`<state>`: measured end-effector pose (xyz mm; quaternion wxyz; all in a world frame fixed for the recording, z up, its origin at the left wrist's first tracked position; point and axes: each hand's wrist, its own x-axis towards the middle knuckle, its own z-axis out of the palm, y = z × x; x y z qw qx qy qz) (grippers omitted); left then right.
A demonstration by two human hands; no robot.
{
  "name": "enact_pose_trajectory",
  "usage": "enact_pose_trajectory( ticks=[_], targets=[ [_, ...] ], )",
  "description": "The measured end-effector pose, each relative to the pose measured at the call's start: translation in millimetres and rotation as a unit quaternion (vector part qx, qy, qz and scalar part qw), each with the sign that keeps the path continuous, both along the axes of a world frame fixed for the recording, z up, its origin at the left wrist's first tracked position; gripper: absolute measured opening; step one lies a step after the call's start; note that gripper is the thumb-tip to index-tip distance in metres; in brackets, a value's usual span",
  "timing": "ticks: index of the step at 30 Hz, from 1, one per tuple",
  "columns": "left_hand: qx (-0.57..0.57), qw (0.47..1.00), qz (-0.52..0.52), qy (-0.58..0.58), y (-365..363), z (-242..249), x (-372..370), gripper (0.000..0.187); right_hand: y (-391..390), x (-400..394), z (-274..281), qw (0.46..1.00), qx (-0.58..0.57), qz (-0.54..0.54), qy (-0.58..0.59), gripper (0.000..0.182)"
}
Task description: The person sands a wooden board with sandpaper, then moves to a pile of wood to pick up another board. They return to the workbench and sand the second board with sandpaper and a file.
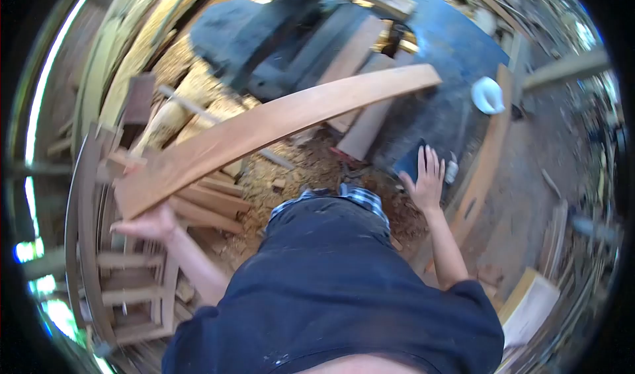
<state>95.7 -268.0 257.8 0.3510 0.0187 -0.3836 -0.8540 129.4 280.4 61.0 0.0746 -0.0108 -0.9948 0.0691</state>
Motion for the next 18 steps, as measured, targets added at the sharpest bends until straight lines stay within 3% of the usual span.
enact_pose_trajectory(
  ticks=[1,3,5,6,8,9,11,13,15,17,18],
  targets=[
    [-0.018,1.000,0.026,-0.004,16,6,-9,0.121,-15,6,2,0.999,-0.004,0.049,-0.016,0.074],
    [0.032,0.999,0.005,0.027,23,5,-20,0.117,-15,11,-39,0.997,-0.056,-0.017,-0.043,0.072],
    [0.085,0.982,-0.130,0.104,25,3,-24,0.105,-11,5,-60,0.997,0.063,-0.047,0.010,0.063],
    [0.080,0.984,-0.111,0.110,26,3,-24,0.105,-4,-2,-63,0.998,0.060,-0.028,0.016,0.063],
    [0.150,0.968,-0.182,0.088,26,5,-30,0.087,4,-23,-66,0.974,-0.192,-0.120,-0.012,0.048],
    [0.147,0.969,-0.173,0.096,26,3,-31,0.087,-13,-36,-31,0.915,-0.363,-0.172,0.049,0.041],
    [0.190,0.968,-0.161,0.036,24,-2,-30,0.066,-26,-60,20,0.898,-0.407,-0.127,0.109,0.041],
    [0.199,0.964,-0.177,0.027,26,-6,-27,0.066,-38,-91,55,0.922,-0.347,-0.069,0.157,0.042],
    [0.217,0.958,-0.188,-0.003,28,-18,-26,0.061,-45,-127,55,0.949,-0.283,-0.093,0.102,0.042],
    [0.222,0.952,-0.209,-0.001,28,-30,-23,0.066,-83,-153,48,0.943,-0.325,-0.058,0.045,0.040],
    [0.241,0.946,-0.216,-0.024,31,-33,-22,0.066,-112,-159,49,0.955,-0.278,-0.014,0.099,0.039]
  ],
)
